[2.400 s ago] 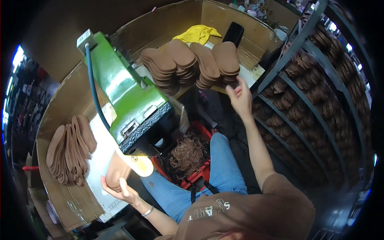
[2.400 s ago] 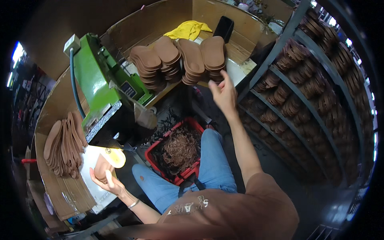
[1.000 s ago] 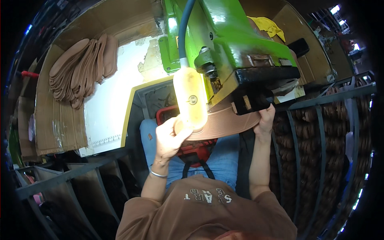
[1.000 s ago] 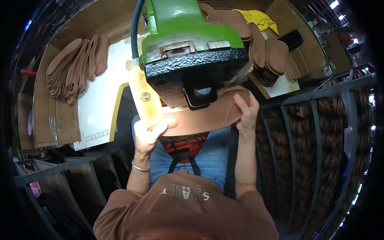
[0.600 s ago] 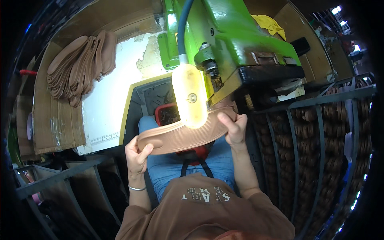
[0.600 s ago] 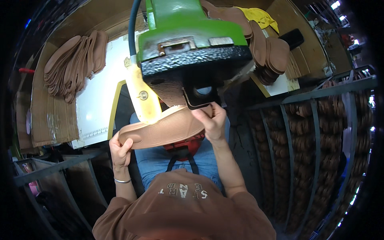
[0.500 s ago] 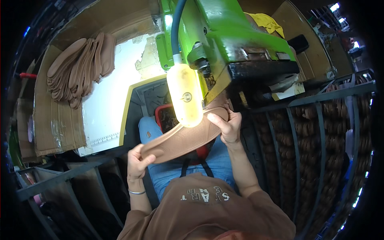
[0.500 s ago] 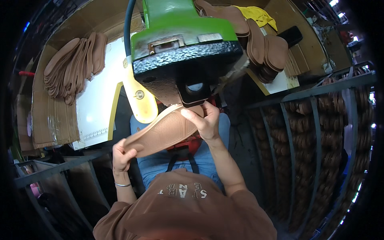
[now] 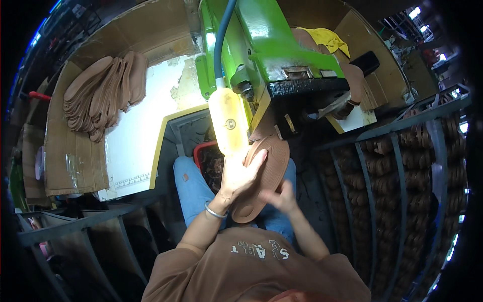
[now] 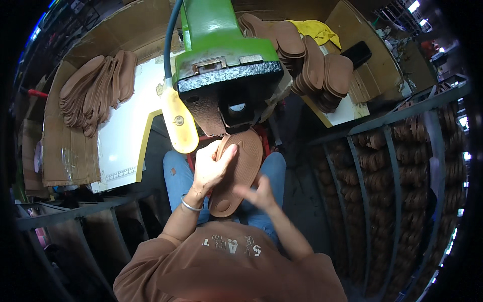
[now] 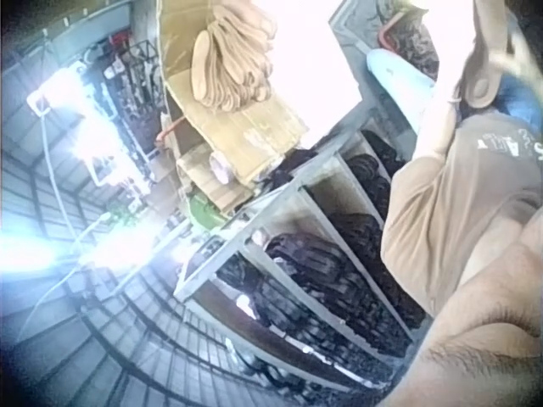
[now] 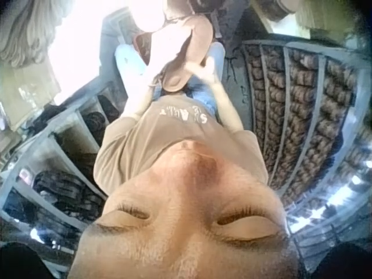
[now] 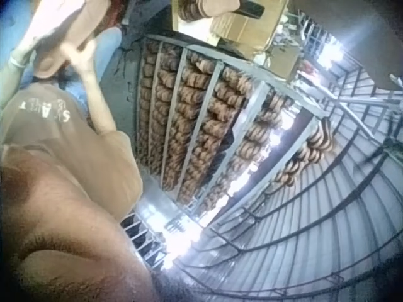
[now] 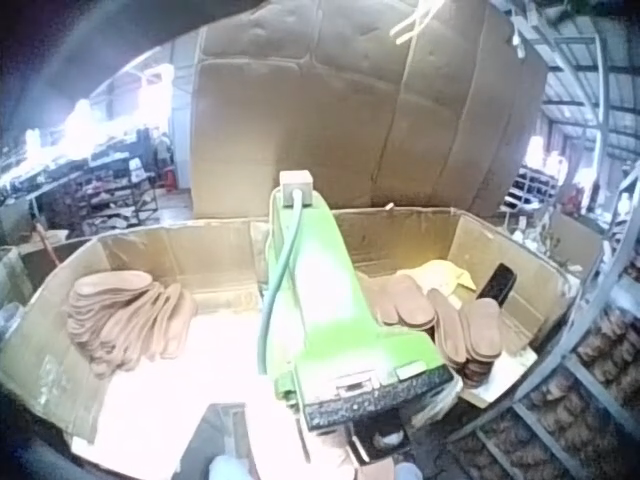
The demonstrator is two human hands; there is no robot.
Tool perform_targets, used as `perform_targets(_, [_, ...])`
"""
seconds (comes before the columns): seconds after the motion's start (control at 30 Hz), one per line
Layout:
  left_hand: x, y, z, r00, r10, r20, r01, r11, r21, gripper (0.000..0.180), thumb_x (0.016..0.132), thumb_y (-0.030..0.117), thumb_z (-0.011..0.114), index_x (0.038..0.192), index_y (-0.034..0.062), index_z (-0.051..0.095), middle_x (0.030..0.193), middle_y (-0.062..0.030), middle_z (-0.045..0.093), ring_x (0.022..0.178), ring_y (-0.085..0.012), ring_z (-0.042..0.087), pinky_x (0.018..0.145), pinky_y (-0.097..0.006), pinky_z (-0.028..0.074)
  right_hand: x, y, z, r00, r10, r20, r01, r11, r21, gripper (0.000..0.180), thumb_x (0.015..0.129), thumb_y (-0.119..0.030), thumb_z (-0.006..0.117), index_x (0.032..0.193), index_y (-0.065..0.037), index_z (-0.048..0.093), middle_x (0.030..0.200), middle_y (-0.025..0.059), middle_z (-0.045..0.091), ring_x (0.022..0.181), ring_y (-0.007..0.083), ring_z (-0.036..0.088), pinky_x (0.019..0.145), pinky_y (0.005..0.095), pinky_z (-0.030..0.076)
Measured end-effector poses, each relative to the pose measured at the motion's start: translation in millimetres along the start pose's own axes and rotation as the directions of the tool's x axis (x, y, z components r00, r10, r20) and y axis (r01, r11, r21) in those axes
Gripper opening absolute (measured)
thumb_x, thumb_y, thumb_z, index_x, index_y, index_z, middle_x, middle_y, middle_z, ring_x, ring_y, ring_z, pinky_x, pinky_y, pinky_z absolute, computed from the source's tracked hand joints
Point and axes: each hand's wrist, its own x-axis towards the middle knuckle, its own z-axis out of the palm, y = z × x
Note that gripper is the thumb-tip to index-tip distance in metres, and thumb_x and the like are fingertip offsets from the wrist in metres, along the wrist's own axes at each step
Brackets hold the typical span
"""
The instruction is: Operating a specialized manufacturing machine to process shoe insoles/components.
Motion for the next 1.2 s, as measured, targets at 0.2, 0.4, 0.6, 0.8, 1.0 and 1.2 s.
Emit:
perform_targets(0.2, [-16.4, -9.4, 12.5, 0.993, -0.003, -0.119, -0.020, 0.981, -0.192, 0.017, 0.086, 0.010, 0.062, 0.095, -0.0037, 0.063, 0.080, -0.0008, 0.062, 0.070, -0.0037, 0.052, 0.063, -0.019, 0.043, -64.2, 14.6, -13.9, 0.961, 0.260, 0.094, -0.257, 0.966, -0.042, 0.033, 0.076, -0.010, 0.071, 0.102, 0.008, 0.059, 0.092, 0.0083, 0.065, 0.083, 0.0110, 0.060, 0.075, 0.0238, 0.048])
perform_targets(0.4, [-25.4, -21.3, 6.6, 0.986, -0.096, -0.136, 0.038, 0.925, -0.377, 0.025, 0.084, 0.004, 0.063, 0.106, -0.0069, 0.060, 0.087, -0.0054, 0.066, 0.072, -0.0038, 0.057, 0.063, -0.018, 0.046, -75.6, -16.0, -65.8, 0.977, 0.200, -0.078, -0.196, 0.979, 0.051, 0.025, 0.076, -0.010, 0.070, 0.093, 0.005, 0.058, 0.087, 0.0115, 0.064, 0.079, 0.0125, 0.061, 0.071, 0.0231, 0.050])
perform_targets(0.6, [-13.0, -5.6, 14.4, 0.999, -0.024, -0.046, 0.008, 0.943, -0.333, 0.025, 0.084, 0.006, 0.064, 0.106, -0.0041, 0.062, 0.090, -0.0044, 0.065, 0.079, -0.0073, 0.057, 0.073, -0.020, 0.047, -59.4, 27.2, -52.7, 0.984, 0.168, 0.058, -0.158, 0.976, -0.152, 0.040, 0.079, -0.006, 0.067, 0.113, 0.007, 0.052, 0.105, 0.0132, 0.061, 0.091, 0.0144, 0.060, 0.078, 0.0266, 0.050])
perform_targets(0.8, [11.7, 9.5, -4.1, 0.994, 0.053, -0.094, -0.062, 0.993, -0.097, 0.019, 0.079, 0.018, 0.071, 0.071, 0.0013, 0.066, 0.057, 0.0058, 0.055, 0.051, -0.0002, 0.043, 0.047, -0.017, 0.033, -27.3, 33.9, 23.0, 0.977, 0.193, 0.090, -0.188, 0.980, -0.059, 0.029, 0.081, -0.013, 0.067, 0.104, 0.004, 0.061, 0.095, 0.0091, 0.066, 0.086, 0.0120, 0.060, 0.077, 0.0258, 0.049])
perform_targets(1.0, [1.5, -8.0, -12.2, 0.994, 0.030, -0.110, -0.052, 0.978, -0.202, 0.012, 0.077, 0.013, 0.073, 0.073, 0.0026, 0.067, 0.067, 0.0016, 0.062, 0.058, -0.0018, 0.051, 0.050, -0.016, 0.038, -37.1, 23.8, 26.9, 0.958, 0.193, 0.214, -0.197, 0.980, -0.004, 0.029, 0.082, -0.012, 0.066, 0.106, 0.004, 0.060, 0.098, 0.0094, 0.065, 0.090, 0.0122, 0.059, 0.078, 0.0262, 0.048])
perform_targets(1.2, [7.1, 17.0, -1.7, 0.994, -0.082, -0.070, 0.059, 0.957, -0.284, 0.012, 0.076, 0.013, 0.073, 0.072, 0.0031, 0.067, 0.062, 0.0019, 0.060, 0.055, -0.0018, 0.049, 0.050, -0.015, 0.037, -38.9, 25.7, 28.8, 0.947, 0.231, 0.223, -0.250, 0.966, 0.061, 0.043, 0.079, -0.010, 0.069, 0.116, 0.004, 0.051, 0.108, 0.0108, 0.060, 0.095, 0.0153, 0.058, 0.081, 0.0286, 0.048])
